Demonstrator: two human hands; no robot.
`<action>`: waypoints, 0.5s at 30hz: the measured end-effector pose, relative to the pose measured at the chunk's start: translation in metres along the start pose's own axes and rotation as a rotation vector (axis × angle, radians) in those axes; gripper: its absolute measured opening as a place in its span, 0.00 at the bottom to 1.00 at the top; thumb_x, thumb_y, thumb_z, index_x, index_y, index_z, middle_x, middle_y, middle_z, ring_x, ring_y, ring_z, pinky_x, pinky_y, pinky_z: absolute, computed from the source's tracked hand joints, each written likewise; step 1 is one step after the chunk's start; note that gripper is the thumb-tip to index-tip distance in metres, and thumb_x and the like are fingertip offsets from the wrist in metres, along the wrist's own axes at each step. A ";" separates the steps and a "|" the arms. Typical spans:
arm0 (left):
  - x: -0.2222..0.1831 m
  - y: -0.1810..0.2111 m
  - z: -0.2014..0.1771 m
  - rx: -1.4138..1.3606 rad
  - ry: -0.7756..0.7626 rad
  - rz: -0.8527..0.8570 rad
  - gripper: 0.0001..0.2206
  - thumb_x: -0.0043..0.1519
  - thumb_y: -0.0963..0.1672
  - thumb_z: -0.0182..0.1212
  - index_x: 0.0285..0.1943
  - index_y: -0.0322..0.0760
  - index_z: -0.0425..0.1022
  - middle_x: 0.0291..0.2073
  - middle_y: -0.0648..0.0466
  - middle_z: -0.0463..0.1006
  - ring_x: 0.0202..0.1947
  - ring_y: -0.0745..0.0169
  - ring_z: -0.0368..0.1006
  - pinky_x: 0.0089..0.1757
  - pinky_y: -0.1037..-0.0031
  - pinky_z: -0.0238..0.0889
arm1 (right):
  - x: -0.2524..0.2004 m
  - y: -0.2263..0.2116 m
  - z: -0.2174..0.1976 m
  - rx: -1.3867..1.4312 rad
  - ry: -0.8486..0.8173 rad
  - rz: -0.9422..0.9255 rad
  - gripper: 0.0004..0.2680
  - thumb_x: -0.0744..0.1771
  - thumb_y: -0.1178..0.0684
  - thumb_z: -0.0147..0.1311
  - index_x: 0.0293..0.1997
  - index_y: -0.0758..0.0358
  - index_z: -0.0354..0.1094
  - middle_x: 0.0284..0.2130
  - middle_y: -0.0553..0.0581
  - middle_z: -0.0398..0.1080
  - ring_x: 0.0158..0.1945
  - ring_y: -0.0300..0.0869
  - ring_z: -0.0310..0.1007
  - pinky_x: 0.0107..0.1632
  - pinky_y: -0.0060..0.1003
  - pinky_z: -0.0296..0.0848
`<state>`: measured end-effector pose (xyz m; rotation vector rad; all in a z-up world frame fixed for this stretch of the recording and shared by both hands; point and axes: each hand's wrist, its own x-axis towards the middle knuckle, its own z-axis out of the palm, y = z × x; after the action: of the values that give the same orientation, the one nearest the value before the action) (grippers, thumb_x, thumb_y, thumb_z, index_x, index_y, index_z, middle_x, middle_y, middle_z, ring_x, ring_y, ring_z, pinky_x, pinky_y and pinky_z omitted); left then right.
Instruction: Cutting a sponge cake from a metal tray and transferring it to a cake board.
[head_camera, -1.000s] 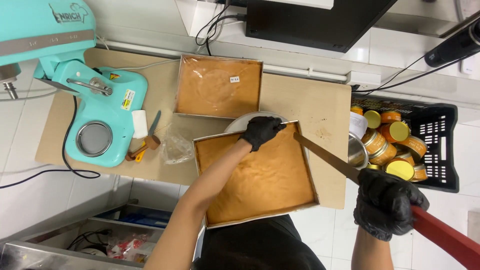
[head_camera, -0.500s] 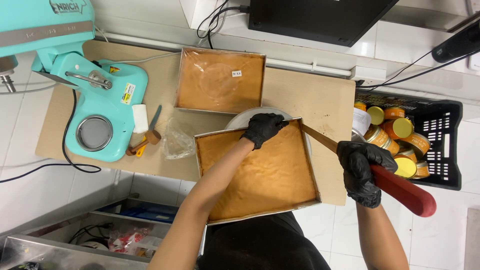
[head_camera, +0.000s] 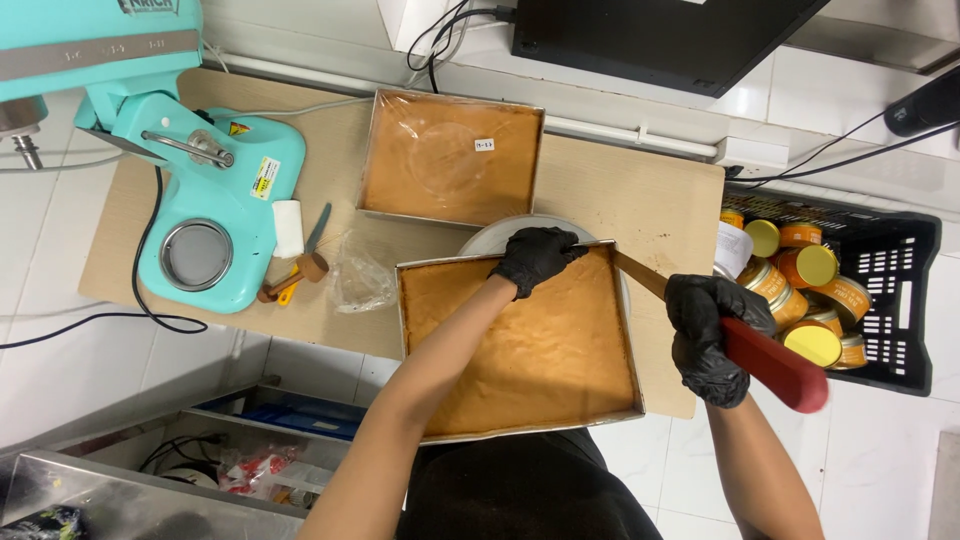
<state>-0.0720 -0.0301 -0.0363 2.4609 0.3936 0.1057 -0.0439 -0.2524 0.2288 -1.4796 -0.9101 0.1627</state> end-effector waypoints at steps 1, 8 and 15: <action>0.001 -0.001 0.002 -0.002 0.001 -0.008 0.22 0.64 0.58 0.53 0.54 0.47 0.82 0.48 0.52 0.82 0.48 0.49 0.78 0.48 0.59 0.69 | 0.005 -0.007 0.003 -0.115 -0.041 -0.080 0.13 0.71 0.50 0.48 0.28 0.66 0.62 0.21 0.51 0.64 0.23 0.35 0.61 0.29 0.29 0.59; -0.002 0.006 -0.007 -0.028 -0.033 -0.033 0.23 0.64 0.59 0.51 0.56 0.47 0.80 0.50 0.53 0.81 0.49 0.49 0.77 0.49 0.60 0.68 | 0.013 -0.012 0.006 -0.584 -0.213 -0.096 0.14 0.69 0.48 0.45 0.22 0.58 0.50 0.20 0.53 0.48 0.23 0.45 0.50 0.31 0.39 0.49; -0.008 0.009 -0.018 0.009 0.000 0.039 0.19 0.67 0.56 0.52 0.46 0.47 0.83 0.41 0.52 0.83 0.41 0.49 0.79 0.44 0.58 0.71 | 0.019 0.025 0.007 -0.375 -0.082 -0.078 0.17 0.69 0.39 0.40 0.26 0.61 0.53 0.20 0.50 0.56 0.22 0.41 0.56 0.28 0.35 0.51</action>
<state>-0.0803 -0.0291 -0.0164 2.4785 0.3466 0.1205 -0.0243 -0.2319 0.2136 -1.7890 -1.1056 -0.0071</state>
